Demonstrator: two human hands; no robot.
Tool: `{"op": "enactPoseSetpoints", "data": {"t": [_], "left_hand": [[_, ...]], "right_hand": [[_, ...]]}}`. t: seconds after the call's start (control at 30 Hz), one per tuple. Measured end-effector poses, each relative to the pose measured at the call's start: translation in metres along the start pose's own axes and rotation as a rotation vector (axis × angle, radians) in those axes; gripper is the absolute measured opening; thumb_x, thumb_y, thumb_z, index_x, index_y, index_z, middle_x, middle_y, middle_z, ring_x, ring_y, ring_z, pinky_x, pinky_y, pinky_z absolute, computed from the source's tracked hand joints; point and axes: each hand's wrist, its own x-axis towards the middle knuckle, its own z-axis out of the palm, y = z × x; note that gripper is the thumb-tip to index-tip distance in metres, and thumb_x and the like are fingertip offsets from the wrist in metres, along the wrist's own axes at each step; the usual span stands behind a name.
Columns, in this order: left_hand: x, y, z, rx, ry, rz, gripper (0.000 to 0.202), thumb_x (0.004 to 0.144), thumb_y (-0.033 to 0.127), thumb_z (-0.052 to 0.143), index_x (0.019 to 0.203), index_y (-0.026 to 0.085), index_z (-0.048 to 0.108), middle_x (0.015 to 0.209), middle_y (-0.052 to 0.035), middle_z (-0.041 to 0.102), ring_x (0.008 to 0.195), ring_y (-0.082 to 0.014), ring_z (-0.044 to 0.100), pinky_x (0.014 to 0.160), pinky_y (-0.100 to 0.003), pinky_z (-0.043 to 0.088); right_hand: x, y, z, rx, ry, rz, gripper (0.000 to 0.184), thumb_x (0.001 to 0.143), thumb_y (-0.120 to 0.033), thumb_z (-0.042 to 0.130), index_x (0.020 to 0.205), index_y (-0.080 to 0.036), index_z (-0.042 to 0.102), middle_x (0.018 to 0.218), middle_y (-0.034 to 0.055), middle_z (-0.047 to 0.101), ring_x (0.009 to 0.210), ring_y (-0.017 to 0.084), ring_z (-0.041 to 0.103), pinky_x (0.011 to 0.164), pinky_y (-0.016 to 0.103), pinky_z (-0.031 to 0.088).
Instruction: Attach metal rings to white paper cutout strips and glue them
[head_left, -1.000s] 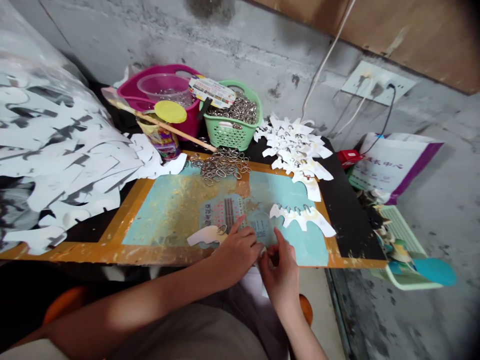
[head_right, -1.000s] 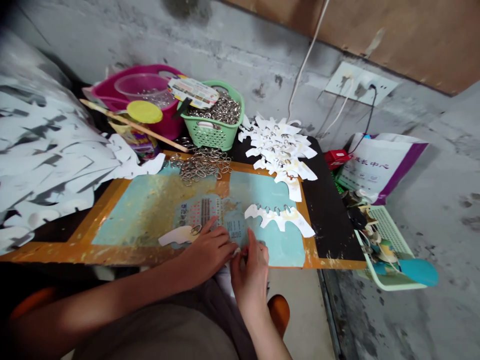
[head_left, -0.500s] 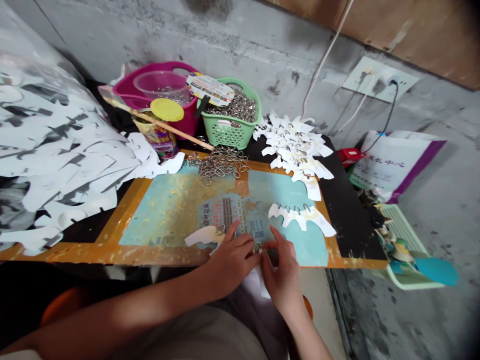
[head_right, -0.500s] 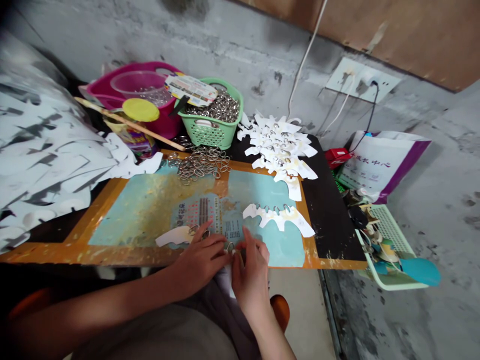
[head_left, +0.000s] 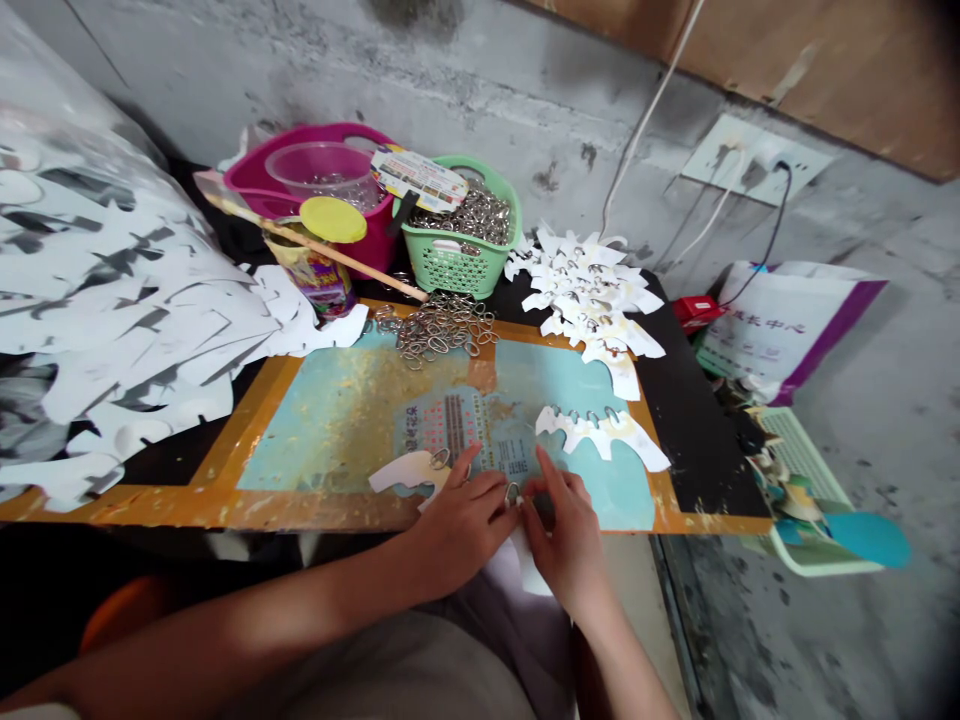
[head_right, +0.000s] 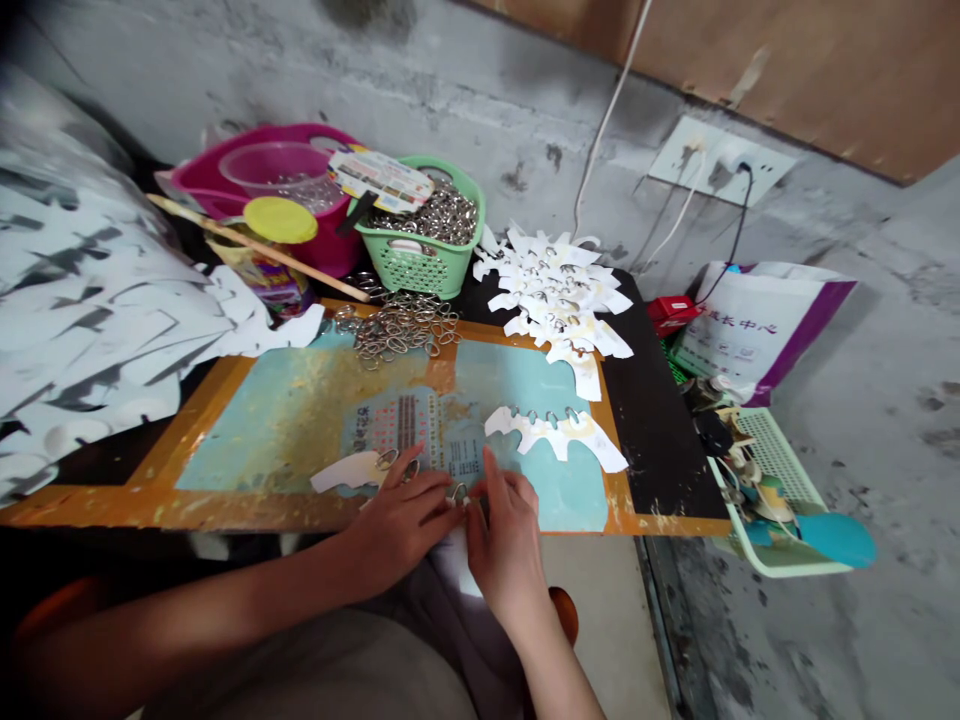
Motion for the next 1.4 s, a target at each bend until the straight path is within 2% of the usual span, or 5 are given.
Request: {"op": "enactPoseSetpoints", "data": {"t": [0.67, 0.97, 1.1, 1.23, 1.4], "left_hand": [[0.0, 0.002, -0.002, 0.024, -0.016, -0.004, 0.02, 0.098, 0.014, 0.048, 0.092, 0.015, 0.066, 0.075, -0.002, 0.059, 0.09, -0.0198, 0.059, 0.114, -0.059, 0.028], [0.002, 0.003, 0.0, 0.066, -0.064, 0.008, 0.016, 0.098, 0.016, 0.048, 0.097, 0.016, 0.064, 0.081, -0.0024, 0.06, 0.091, -0.02, 0.058, 0.115, -0.061, 0.024], [0.002, 0.003, -0.001, 0.065, -0.087, 0.01, 0.016, 0.098, 0.016, 0.048, 0.099, 0.017, 0.063, 0.082, -0.0027, 0.06, 0.095, -0.021, 0.058, 0.116, -0.061, 0.022], [0.002, 0.003, -0.002, 0.074, -0.089, 0.028, 0.016, 0.097, 0.015, 0.048, 0.096, 0.015, 0.063, 0.083, -0.0039, 0.06, 0.098, -0.0224, 0.059, 0.115, -0.061, 0.023], [0.003, 0.002, -0.005, 0.054, -0.081, 0.048, 0.019, 0.098, 0.014, 0.044, 0.098, 0.014, 0.063, 0.084, -0.0051, 0.063, 0.101, -0.023, 0.06, 0.116, -0.058, 0.025]], "right_hand": [[-0.003, -0.007, 0.013, 0.106, 0.216, 0.259, 0.06, 0.084, -0.021, 0.056, 0.143, -0.015, 0.046, 0.084, 0.0027, 0.059, 0.072, 0.017, 0.06, 0.068, 0.031, 0.055], [-0.008, 0.009, 0.009, 0.087, 0.125, -0.14, 0.063, 0.091, -0.009, 0.049, 0.149, -0.031, 0.038, 0.097, 0.0069, 0.067, 0.108, 0.025, 0.058, 0.082, 0.041, 0.057], [-0.016, 0.016, 0.005, 0.193, 0.153, -0.137, 0.065, 0.091, -0.008, 0.049, 0.151, -0.03, 0.034, 0.102, 0.0082, 0.07, 0.116, 0.027, 0.058, 0.081, 0.043, 0.058], [-0.016, 0.017, -0.001, 0.177, 0.092, -0.213, 0.068, 0.09, -0.01, 0.048, 0.153, -0.025, 0.028, 0.102, 0.0078, 0.072, 0.119, 0.028, 0.057, 0.105, 0.059, 0.042], [-0.009, 0.018, -0.006, 0.103, 0.038, -0.269, 0.073, 0.088, -0.01, 0.047, 0.155, -0.022, 0.022, 0.099, 0.0061, 0.074, 0.113, 0.027, 0.061, 0.111, 0.061, 0.034]]}}
